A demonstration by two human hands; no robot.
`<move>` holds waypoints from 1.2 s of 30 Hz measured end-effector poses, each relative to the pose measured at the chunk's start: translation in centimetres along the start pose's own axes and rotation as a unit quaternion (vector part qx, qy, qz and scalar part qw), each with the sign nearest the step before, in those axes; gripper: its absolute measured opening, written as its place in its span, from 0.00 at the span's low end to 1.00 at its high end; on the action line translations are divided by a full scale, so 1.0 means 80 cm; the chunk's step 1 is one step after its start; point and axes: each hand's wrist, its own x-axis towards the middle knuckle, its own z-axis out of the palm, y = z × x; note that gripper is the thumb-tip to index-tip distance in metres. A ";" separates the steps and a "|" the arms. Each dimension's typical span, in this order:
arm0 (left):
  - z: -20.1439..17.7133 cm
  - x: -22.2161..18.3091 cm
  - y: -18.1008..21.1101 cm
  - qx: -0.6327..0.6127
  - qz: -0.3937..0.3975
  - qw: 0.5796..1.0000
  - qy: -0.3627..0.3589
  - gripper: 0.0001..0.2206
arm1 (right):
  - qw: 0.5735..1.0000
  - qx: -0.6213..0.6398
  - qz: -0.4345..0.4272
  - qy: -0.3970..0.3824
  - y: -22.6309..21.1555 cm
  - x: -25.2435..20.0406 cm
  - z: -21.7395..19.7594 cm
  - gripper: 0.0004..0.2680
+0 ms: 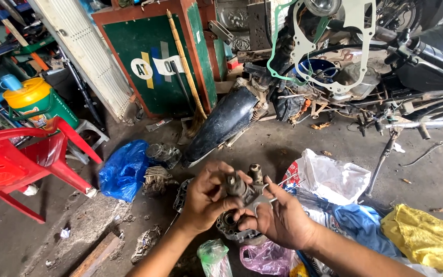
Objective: The person inspects and organizes internal motorcycle engine components such as gears and shafts.
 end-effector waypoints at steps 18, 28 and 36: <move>0.012 -0.003 0.035 0.361 0.156 0.909 -0.143 0.28 | 0.992 0.074 -0.016 0.105 0.008 -0.009 -0.050 0.14; 0.014 -0.002 0.041 0.379 0.164 0.895 -0.168 0.28 | 0.992 0.084 0.008 0.097 0.009 -0.007 -0.047 0.13; 0.015 -0.002 0.039 0.375 0.174 0.896 -0.162 0.28 | 0.995 0.063 -0.004 0.071 0.010 -0.007 -0.050 0.16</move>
